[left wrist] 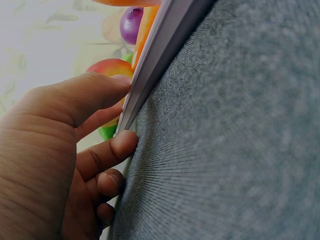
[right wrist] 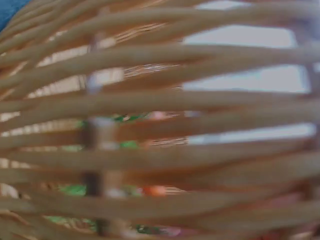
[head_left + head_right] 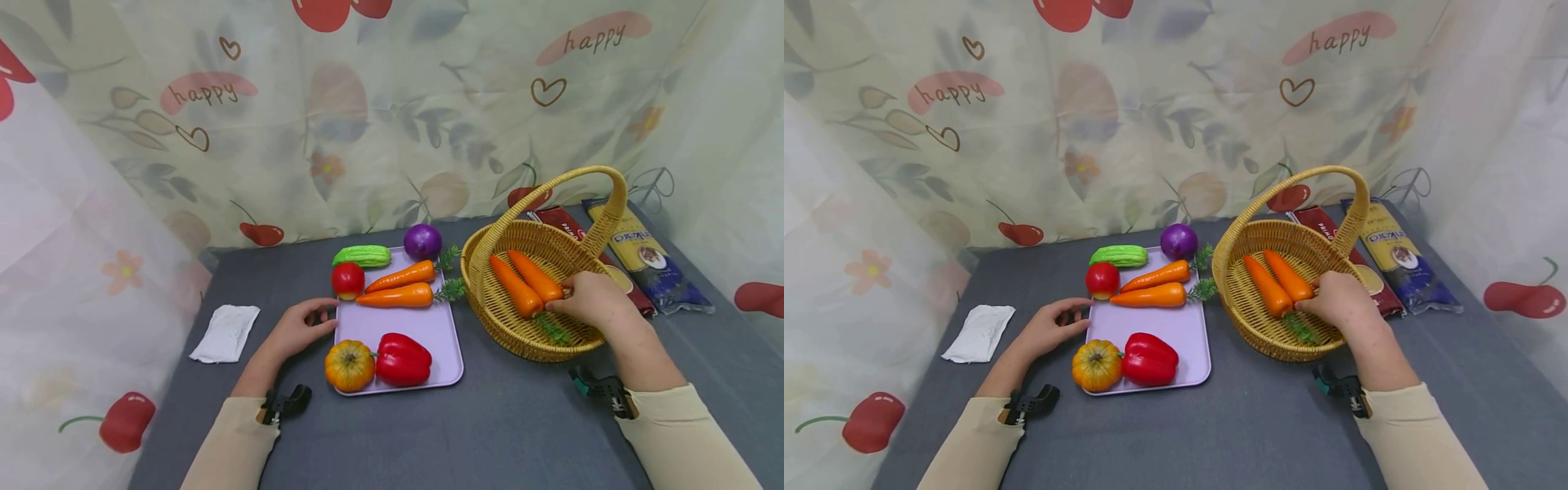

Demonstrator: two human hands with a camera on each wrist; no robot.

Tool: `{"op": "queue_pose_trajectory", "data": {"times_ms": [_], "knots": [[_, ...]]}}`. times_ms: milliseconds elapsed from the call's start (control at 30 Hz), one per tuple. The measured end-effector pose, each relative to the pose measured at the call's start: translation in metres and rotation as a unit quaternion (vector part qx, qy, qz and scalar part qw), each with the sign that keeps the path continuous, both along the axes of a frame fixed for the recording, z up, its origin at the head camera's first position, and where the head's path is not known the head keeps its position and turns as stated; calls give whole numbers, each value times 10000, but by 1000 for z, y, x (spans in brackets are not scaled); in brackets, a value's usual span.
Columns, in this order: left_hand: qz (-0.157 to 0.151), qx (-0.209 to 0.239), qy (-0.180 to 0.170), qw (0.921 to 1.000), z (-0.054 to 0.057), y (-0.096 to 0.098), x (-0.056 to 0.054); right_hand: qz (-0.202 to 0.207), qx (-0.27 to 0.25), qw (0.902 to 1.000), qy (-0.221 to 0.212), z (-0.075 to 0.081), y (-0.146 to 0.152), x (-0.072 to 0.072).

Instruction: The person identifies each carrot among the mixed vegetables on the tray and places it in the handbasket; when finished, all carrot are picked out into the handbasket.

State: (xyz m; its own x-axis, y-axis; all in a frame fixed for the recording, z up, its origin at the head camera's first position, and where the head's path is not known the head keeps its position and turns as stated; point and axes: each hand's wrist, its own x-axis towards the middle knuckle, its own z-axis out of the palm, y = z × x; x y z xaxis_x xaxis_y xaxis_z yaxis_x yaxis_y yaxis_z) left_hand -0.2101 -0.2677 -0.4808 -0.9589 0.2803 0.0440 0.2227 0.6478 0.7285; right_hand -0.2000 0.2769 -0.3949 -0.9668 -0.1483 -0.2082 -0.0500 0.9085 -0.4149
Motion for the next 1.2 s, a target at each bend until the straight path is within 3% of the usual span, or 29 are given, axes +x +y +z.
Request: {"op": "queue_pose_trajectory", "data": {"times_ms": [333,500,800,1000,1067,1200], "knots": [[7,19,-4,10000,1,0,0,-233,-339,9972,620,33,-4,14],[23,24,-10,10000,0,-1,0,-336,-475,9903,1259,53,-13,31],[-41,23,-32,10000,1,0,0,-397,-939,9588,2651,78,-31,66],[-33,18,-37,10000,3,0,0,143,-1478,9198,3631,89,-49,86],[-36,25,-31,10000,3,0,0,348,-1610,9099,3808,91,-57,92],[-29,8,-60,10000,2,0,1,649,-1775,9030,3857,94,-73,100]]}}
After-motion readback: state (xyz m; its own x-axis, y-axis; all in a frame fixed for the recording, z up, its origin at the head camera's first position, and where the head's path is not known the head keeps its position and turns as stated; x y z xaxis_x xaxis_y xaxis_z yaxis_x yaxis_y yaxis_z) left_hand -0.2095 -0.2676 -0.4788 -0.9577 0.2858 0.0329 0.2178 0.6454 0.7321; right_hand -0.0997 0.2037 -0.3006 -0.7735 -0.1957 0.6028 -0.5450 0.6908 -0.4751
